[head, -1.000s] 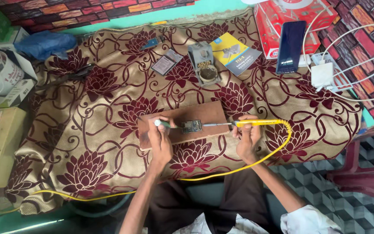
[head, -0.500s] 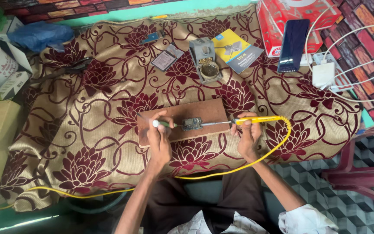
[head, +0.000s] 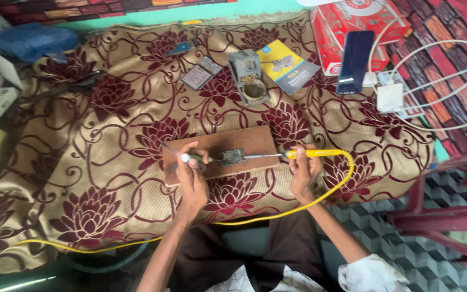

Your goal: The person uses a soldering iron and solder wire to work on a small circuit board placed on a wooden block. The hands repeatedly apply heat and solder to specific points on the board while seated at a table.

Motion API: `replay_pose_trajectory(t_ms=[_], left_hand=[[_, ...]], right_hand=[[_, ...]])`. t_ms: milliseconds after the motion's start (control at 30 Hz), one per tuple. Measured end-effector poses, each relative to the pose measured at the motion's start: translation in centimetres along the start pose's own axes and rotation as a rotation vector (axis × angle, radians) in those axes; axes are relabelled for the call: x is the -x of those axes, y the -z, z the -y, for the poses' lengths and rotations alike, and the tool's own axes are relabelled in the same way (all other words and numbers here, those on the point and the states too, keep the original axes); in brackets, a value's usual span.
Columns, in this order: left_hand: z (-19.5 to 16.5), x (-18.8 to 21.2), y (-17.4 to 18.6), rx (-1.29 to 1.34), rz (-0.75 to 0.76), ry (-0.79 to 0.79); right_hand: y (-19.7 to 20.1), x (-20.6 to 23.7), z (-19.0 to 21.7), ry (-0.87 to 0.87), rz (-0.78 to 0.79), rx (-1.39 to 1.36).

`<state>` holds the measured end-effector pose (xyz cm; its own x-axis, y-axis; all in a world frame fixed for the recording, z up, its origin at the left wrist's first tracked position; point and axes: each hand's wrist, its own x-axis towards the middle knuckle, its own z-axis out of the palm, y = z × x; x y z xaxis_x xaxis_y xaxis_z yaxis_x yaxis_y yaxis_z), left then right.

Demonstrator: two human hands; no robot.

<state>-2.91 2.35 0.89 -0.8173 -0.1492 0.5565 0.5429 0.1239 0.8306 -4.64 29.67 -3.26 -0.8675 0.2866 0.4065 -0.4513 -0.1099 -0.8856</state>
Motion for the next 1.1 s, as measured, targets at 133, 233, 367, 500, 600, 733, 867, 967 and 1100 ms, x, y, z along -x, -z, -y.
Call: replay_pose_trajectory(t_ms=[133, 233, 367, 500, 600, 733, 867, 967, 1100], left_hand=[[-0.1, 0.2, 0.0, -0.015, 0.003, 0.016], [-0.1, 0.2, 0.0, -0.003, 0.023, 0.001], [-0.1, 0.2, -0.1, -0.020, -0.002, 0.036], [-0.3, 0.1, -0.1, -0.026, 0.003, 0.028], [-0.5, 0.1, -0.1, -0.030, 0.015, 0.020], [-0.7, 0.1, 0.0, -0.044, 0.018, -0.025], [-0.6, 0.5, 0.1, -0.049, 0.020, 0.037], [-0.3, 0.6, 0.1, -0.035, 0.009, 0.028], [0.2, 0.3, -0.4, 0.059, -0.050, 0.102]], right_hand=[[0.1, 0.0, 0.0, 0.027, -0.030, 0.079], [0.0, -0.1, 0.0, 0.043, -0.030, 0.095], [0.0, -0.1, -0.1, 0.041, -0.035, 0.136], [0.0, -0.3, -0.1, 0.025, -0.021, 0.039], [-0.2, -0.2, 0.3, 0.066, 0.014, 0.044], [-0.7, -0.7, 1.0, 0.072, -0.007, -0.019], [-0.9, -3.5, 1.5, 0.146, 0.011, 0.024], [-1.1, -6.6, 1.3, 0.146, 0.052, 0.068], [-2.7, -10.3, 0.5, 0.084, 0.027, 0.059]])
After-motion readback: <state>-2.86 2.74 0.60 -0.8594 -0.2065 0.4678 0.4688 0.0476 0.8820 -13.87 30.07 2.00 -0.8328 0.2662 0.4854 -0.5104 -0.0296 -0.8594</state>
